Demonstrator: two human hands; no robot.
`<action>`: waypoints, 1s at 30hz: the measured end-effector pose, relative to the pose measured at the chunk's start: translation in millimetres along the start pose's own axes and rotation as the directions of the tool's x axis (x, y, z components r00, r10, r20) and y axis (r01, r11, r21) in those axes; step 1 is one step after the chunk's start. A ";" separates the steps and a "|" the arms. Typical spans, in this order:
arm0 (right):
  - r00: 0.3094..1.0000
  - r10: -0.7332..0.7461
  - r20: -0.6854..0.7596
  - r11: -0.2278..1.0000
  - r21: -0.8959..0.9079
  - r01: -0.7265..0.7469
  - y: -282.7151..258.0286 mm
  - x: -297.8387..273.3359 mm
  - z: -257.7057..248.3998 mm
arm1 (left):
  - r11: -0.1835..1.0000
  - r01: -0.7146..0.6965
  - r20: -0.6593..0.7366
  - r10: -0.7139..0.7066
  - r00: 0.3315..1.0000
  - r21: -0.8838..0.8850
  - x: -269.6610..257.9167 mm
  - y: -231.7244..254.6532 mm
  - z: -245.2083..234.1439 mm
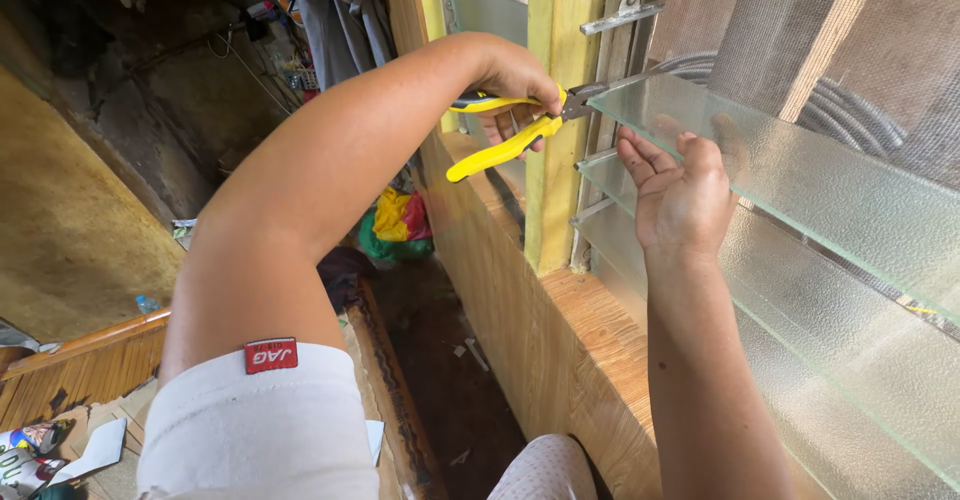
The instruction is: The person picks up a rectangular frosted glass panel from a cluttered floor and places it into a wooden window frame. They then use yellow pliers to press and secure metal clips along the edges of the glass panel to hold it in place.
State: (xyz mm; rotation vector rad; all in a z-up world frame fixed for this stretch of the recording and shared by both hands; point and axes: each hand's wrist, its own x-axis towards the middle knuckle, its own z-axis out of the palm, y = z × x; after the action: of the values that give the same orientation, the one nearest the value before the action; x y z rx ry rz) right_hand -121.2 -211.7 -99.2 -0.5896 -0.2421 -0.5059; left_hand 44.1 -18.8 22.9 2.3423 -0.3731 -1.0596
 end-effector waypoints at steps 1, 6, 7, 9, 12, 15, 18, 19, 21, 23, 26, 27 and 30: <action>1.000 0.006 -0.007 1.000 0.004 -0.006 -0.4 -0.2 -0.2 | 0.999 0.010 -0.002 -0.010 1.000 0.043 -1.3 3.7 -0.7; 1.000 -0.013 0.016 1.000 -0.021 0.014 -0.5 0.0 -1.9 | 0.968 0.063 0.015 -0.069 0.998 0.243 -5.2 20.3 -6.1; 0.999 -0.020 0.037 0.999 -0.033 0.022 0.1 -0.4 -2.2 | 0.964 0.070 0.022 -0.078 0.997 0.258 -4.8 22.1 -6.8; 1.000 -0.012 0.026 0.999 -0.036 0.013 1.0 0.0 -2.9 | 0.954 0.082 0.037 -0.097 0.995 0.287 -3.8 24.6 -7.4; 1.000 0.006 0.013 1.000 -0.026 -0.005 4.0 1.7 -3.9 | 0.965 0.098 0.047 -0.113 0.993 0.243 -5.8 22.8 -7.2; 1.000 0.008 0.017 1.000 -0.028 -0.007 2.4 0.2 -6.2 | 0.992 0.124 0.031 -0.123 0.992 -0.025 -5.3 11.1 -6.2; 0.998 -0.010 0.057 0.999 -0.048 0.013 1.1 -1.3 -2.9 | 0.981 0.063 0.155 -0.034 0.987 -0.186 -3.8 -0.3 -12.8; 0.997 -0.019 0.074 0.998 -0.060 0.024 -0.2 -1.8 -2.6 | 0.972 0.066 0.155 -0.031 0.987 -0.224 -2.2 -2.5 -13.7; 0.996 -0.020 0.088 0.997 -0.070 0.026 -1.0 -3.3 -2.5 | 0.950 0.070 0.151 -0.025 0.988 -0.303 -0.1 -6.8 -11.4; 0.997 -0.007 0.082 0.998 -0.059 0.012 -0.7 -2.9 -2.9 | 0.975 0.057 0.133 -0.028 0.991 -0.214 0.5 -2.1 -9.4; 0.999 0.013 0.044 1.000 -0.028 -0.012 0.8 0.4 -3.4 | 0.978 0.089 0.112 -0.069 0.991 -0.188 -5.0 5.3 -6.8; 0.999 0.007 0.031 0.999 -0.035 -0.006 1.5 0.9 -4.5 | 0.974 0.109 0.110 -0.089 0.990 -0.199 -5.9 6.9 -5.4; 0.999 0.031 -0.009 0.999 0.015 -0.031 3.2 2.9 -6.3 | 0.968 0.120 0.096 -0.101 0.990 -0.220 -9.4 8.7 -6.0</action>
State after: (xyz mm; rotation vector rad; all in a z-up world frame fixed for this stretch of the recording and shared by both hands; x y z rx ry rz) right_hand -116.5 -214.1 -104.8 -0.5754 -0.2270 -0.4764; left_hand 42.2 -19.5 36.9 2.1413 -0.1449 -1.1904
